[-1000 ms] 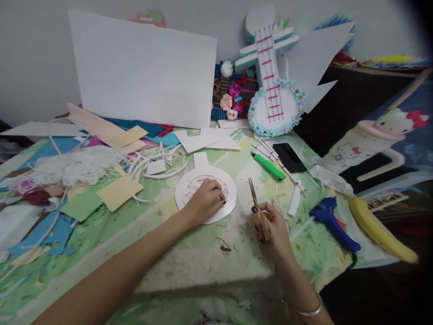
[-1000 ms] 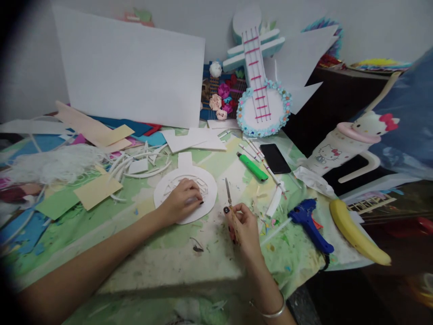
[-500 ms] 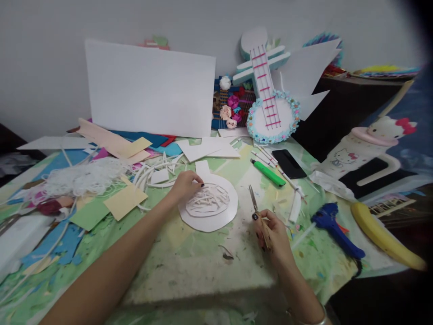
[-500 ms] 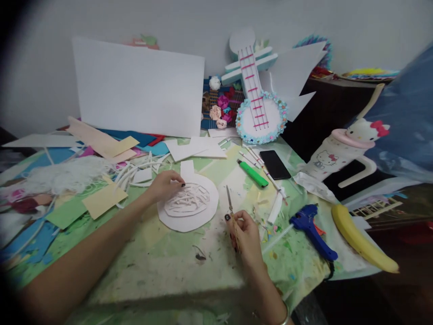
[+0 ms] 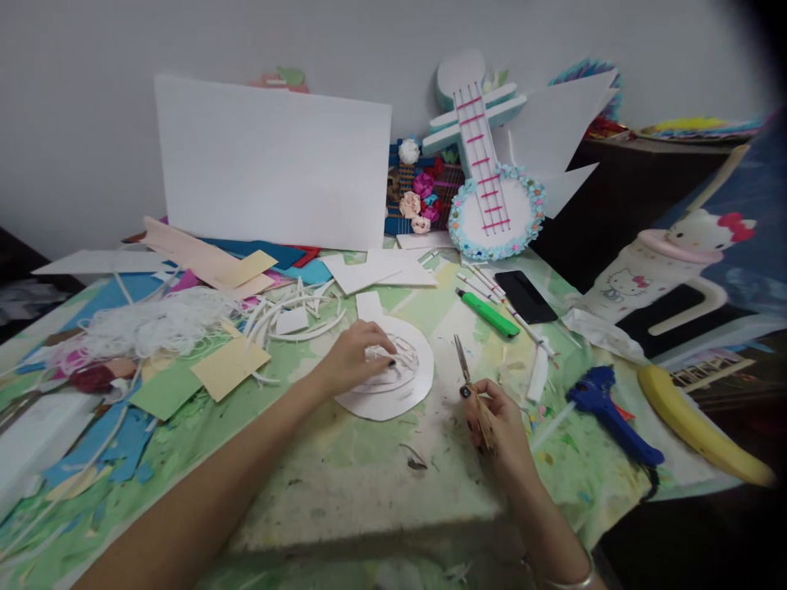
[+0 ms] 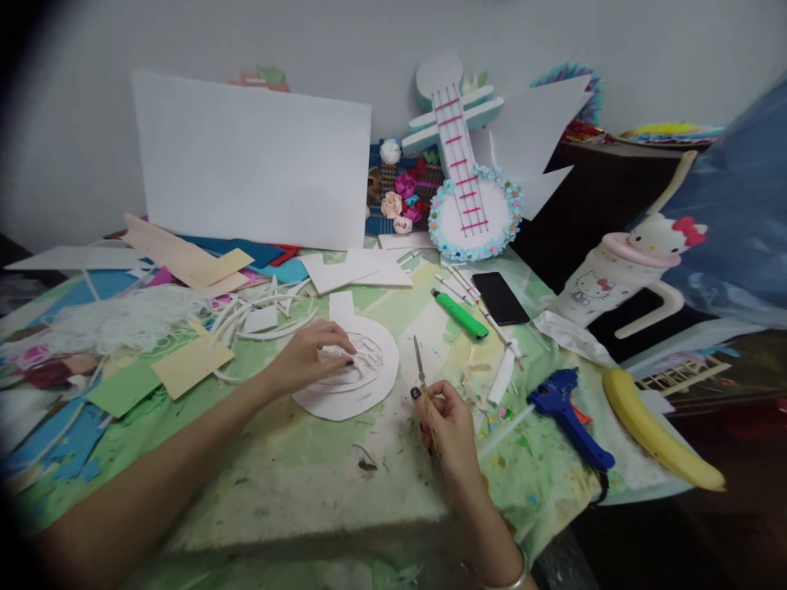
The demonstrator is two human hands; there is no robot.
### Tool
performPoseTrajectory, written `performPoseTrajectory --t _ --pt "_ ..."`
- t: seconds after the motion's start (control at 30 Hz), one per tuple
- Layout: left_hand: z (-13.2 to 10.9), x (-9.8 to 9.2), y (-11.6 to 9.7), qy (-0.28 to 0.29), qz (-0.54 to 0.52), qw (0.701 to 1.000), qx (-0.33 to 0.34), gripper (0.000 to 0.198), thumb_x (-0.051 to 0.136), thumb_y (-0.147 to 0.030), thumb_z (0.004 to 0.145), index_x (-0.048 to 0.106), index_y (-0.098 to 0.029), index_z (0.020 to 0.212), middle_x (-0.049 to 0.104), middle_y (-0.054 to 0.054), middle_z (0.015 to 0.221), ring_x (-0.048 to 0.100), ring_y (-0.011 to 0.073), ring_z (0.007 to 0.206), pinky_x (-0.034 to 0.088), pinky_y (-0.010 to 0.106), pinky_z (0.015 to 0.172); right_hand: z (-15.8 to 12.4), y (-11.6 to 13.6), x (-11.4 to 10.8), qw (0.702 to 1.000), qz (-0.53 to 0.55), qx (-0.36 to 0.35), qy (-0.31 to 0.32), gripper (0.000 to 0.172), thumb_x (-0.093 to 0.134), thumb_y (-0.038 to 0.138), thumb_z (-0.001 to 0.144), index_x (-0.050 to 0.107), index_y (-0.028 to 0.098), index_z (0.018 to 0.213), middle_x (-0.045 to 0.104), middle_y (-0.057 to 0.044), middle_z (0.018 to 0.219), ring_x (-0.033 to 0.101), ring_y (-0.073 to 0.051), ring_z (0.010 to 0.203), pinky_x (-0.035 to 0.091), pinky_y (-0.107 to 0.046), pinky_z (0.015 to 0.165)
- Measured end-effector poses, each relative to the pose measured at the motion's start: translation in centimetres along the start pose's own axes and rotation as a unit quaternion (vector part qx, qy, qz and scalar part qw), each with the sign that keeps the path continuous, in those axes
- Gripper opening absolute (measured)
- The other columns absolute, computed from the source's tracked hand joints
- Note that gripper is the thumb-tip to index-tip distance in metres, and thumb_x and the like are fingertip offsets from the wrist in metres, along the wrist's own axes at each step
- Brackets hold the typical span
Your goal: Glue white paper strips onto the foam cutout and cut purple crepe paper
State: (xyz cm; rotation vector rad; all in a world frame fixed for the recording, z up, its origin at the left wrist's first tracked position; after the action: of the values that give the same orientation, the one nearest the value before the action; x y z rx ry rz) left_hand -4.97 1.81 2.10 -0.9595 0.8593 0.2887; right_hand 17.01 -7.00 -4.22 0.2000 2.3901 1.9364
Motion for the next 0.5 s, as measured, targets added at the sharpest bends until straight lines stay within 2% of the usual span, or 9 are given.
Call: performPoseTrajectory --t 0.1,0.23,0.37,0.5 --pt "-1.5 2.6 -2.9 0.062 0.082 0.994 0.044 0.007 0.066 -0.025 0.077 0.068 -0.017 0.077 0.063 0.007 0.084 0.052 0.0220 0.089 0.041 0.034 0.080 0.0 -0.1 0.0 1.000 0.003 -0.002 0.000 0.043 0.065 0.058 0.072 0.042 0.021 0.074 0.042 0.010 0.044 0.034 -0.004 0.029 0.024 -0.015 0.029" --pt "-2.9 4.8 -4.0 0.083 0.195 0.977 0.021 0.012 0.063 -0.025 0.081 0.065 -0.013 0.081 0.061 0.010 0.087 0.050 0.0247 0.089 0.041 0.038 0.079 0.0 -0.1 -0.1 1.000 0.004 -0.015 0.008 0.040 0.064 0.055 0.075 0.043 0.020 0.075 0.043 0.010 0.044 0.035 -0.004 0.030 0.025 -0.015 0.029" --pt "-3.0 5.3 -3.7 0.094 0.155 0.983 -0.011 0.012 0.053 -0.018 0.086 0.063 -0.015 0.080 0.063 0.007 0.085 0.051 0.0216 0.088 0.040 0.036 0.082 -0.1 0.0 -0.1 1.000 0.003 -0.021 0.006 0.041 0.065 0.055 0.074 0.044 0.020 0.074 0.043 0.010 0.044 0.035 -0.003 0.031 0.025 -0.014 0.030" --pt "-3.2 5.2 -3.6 0.082 0.123 0.988 -0.033 0.009 0.056 -0.011 0.080 0.062 -0.015 0.075 0.062 0.006 0.080 0.051 0.0203 0.086 0.041 0.033 0.079 -0.2 0.1 0.0 1.000 0.004 -0.020 0.003 0.043 0.066 0.057 0.071 0.044 0.020 0.073 0.042 0.010 0.043 0.035 -0.004 0.031 0.024 -0.014 0.030"
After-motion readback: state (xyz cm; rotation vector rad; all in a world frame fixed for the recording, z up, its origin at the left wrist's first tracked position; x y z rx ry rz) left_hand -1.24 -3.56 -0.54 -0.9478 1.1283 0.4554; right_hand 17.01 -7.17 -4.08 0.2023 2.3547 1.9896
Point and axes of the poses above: each hand's wrist, its own z-axis towards the middle knuckle, its own x-axis out of the palm, y = z × x, the point moved 4 cm from there along z, towards the middle knuckle
